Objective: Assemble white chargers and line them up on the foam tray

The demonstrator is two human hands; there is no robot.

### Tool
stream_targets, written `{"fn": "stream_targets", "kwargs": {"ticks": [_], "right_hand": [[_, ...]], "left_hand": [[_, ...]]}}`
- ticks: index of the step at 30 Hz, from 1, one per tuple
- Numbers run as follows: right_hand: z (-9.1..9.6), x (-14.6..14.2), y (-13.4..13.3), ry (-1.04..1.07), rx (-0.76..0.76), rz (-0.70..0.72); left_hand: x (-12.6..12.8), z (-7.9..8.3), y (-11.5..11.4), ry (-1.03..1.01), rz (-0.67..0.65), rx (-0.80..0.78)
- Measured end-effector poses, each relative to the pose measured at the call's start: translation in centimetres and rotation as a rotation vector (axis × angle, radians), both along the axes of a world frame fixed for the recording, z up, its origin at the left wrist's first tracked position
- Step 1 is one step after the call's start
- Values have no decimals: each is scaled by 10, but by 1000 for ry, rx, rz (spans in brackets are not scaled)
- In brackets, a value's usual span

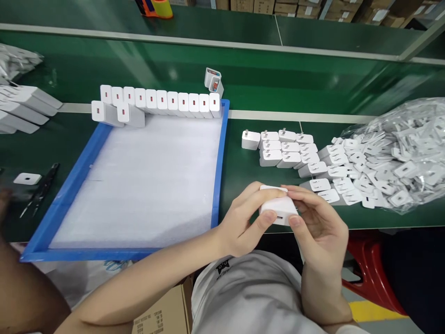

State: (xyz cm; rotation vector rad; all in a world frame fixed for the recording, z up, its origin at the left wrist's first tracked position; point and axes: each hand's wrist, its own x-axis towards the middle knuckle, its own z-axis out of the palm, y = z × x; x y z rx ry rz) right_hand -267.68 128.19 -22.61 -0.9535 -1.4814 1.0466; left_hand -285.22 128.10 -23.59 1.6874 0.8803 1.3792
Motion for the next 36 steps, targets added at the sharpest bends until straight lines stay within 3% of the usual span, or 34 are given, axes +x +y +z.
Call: {"fn": "stream_targets", "kwargs": {"ticks": [9, 16, 20, 22, 24, 28, 30, 33, 36], "right_hand": [[-11, 3, 1, -34, 37, -18], [-28, 14, 11, -39, -10, -84], [-35, 27, 13, -174, -114, -27], [-38, 33, 13, -242, -154, -17], [-39, 38, 13, -249, -149, -48], [-38, 39, 12, -198, -169, -120], [-39, 39, 13, -198, -193, -117], [-45, 41, 16, -235, -192, -38], [-50, 44, 16, -265, -175, 15]], "left_hand": [[1, -4, 1, 109, -12, 15], [-8, 21, 6, 305, -41, -340], [-13, 27, 10, 329, -63, -446], [-25, 23, 18, 134, 47, -509], [-50, 16, 32, -153, 280, -564], [-131, 2, 64, -378, 805, -550], [-168, -5, 75, -451, 998, -571], [-203, -14, 87, -540, 1162, -601], [-215, -22, 99, -623, 1258, -602]]}}
